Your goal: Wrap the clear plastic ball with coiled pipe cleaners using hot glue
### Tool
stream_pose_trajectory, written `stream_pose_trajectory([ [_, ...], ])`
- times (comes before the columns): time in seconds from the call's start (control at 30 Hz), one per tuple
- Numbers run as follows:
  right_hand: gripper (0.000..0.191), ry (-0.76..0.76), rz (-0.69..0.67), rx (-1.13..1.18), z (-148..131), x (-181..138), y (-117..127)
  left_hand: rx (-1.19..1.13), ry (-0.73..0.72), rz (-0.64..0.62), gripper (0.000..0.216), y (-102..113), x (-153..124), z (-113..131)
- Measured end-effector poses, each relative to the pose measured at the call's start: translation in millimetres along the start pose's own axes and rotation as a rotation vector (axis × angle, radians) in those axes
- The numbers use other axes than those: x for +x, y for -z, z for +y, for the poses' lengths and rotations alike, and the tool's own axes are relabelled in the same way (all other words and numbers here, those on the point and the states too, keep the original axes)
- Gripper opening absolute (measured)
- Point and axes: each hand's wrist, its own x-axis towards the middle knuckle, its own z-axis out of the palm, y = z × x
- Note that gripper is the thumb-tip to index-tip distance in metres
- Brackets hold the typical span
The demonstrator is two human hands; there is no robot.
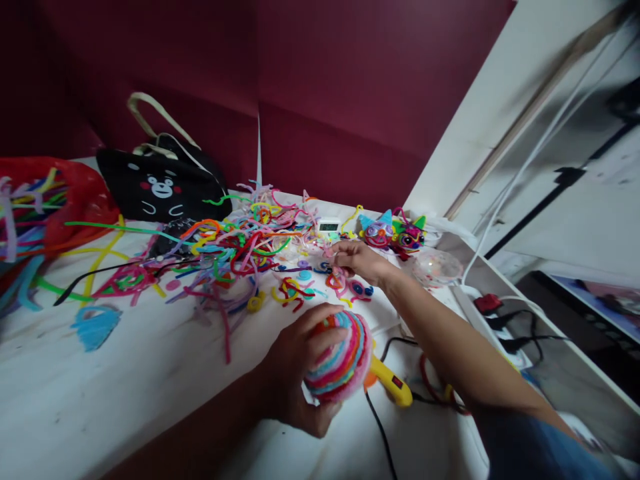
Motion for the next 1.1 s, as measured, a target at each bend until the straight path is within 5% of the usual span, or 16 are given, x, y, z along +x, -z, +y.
stream_pose_trajectory([
  [0.3, 0.040, 0.070, 0.272, 0.301, -30.5, -73.9, 5.9, -0.102, 0.128, 0.138, 0.077, 10.7, 13.7, 6.3],
  [0.5, 0.030, 0.049, 0.402, 0.447, -48.6, -147.0, -19.9, -0.147, 0.148, 0.170, 0.073, 10.1, 15.1, 8.1],
  [0.63, 0.032, -0.118, 0.328, 0.611, -46.0, -172.2, -53.1, -0.139, 0.171, 0.117, 0.074, 6.6, 10.4, 4.3],
  [0.77, 0.038, -0.106, 0.256, 0.657, -32.9, -180.0, -77.1, -0.124, 0.212, 0.035, 0.075, 4.9, 7.0, 1.0],
  [1.1, 0.029, 0.050, 0.271, 0.466, -17.3, -191.6, -72.3, -0.167, 0.375, -0.079, 0.060, 12.1, 13.5, 3.0],
])
